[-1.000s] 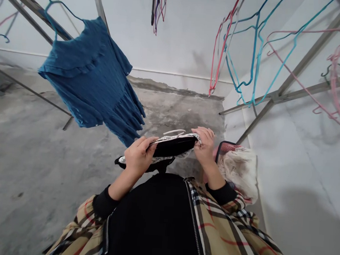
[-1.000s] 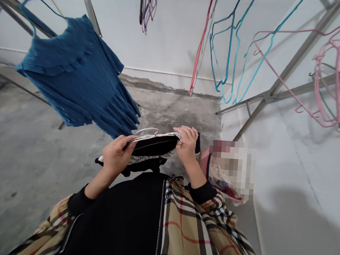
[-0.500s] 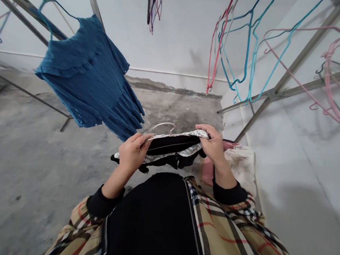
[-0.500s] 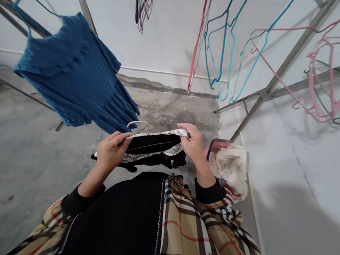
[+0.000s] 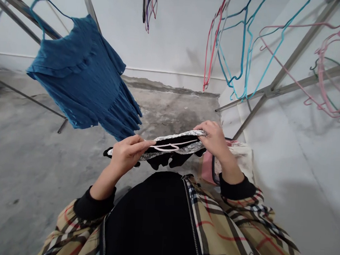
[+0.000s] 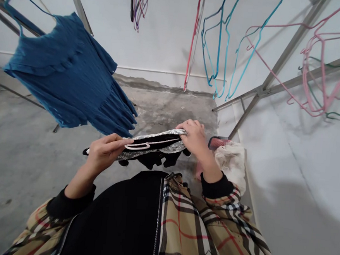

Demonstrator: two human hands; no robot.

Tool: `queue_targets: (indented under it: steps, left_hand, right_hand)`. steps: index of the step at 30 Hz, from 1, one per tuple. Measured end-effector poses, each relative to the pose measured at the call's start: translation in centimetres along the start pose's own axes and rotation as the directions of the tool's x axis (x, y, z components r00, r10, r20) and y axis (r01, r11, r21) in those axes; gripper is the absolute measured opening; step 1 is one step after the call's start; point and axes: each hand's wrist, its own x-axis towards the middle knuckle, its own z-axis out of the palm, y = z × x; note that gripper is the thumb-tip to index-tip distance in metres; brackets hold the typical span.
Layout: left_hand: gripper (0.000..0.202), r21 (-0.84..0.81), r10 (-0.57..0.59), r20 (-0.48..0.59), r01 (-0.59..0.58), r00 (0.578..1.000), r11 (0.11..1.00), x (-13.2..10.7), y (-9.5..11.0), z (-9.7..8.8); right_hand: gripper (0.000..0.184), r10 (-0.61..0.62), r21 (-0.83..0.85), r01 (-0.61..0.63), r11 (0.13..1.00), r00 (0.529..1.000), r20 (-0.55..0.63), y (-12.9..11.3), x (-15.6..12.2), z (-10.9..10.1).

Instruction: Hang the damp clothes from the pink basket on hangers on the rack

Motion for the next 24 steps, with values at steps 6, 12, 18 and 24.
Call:
queue_targets:
  steps: [6,12,18,24]
  left_hand:
    - [0.023,0.075,0.063,0.002,-0.063,0.998,0.995,0.6,1.1,0.4]
    - [0.023,0.164,0.002,-0.023,0.002,1.0,0.987,0.5,1.2,-0.1]
    - [0.024,0.206,-0.008,0.023,0.003,1.0,0.979,-0.2,0.7,0.3]
    - [0.028,0.163,0.06,0.093,-0.074,0.994,0.984,-0.4,1.0,0.6]
  right_hand:
    - [0.032,0.105,-0.023,-0.106,0.994,0.994,-0.016,-1.1,0.4,1.4]
    - [0.022,0.253,-0.061,-0.25,0.966,0.967,0.039,-0.7,0.4,1.5]
    - [0.032,0.186,0.176,-0.216,0.96,0.967,0.172,0.7,-0.2,2.3]
    - [0.03,0.332,0.609,-0.244,0.755,0.943,-0.034,0.6,-0.3,5.0]
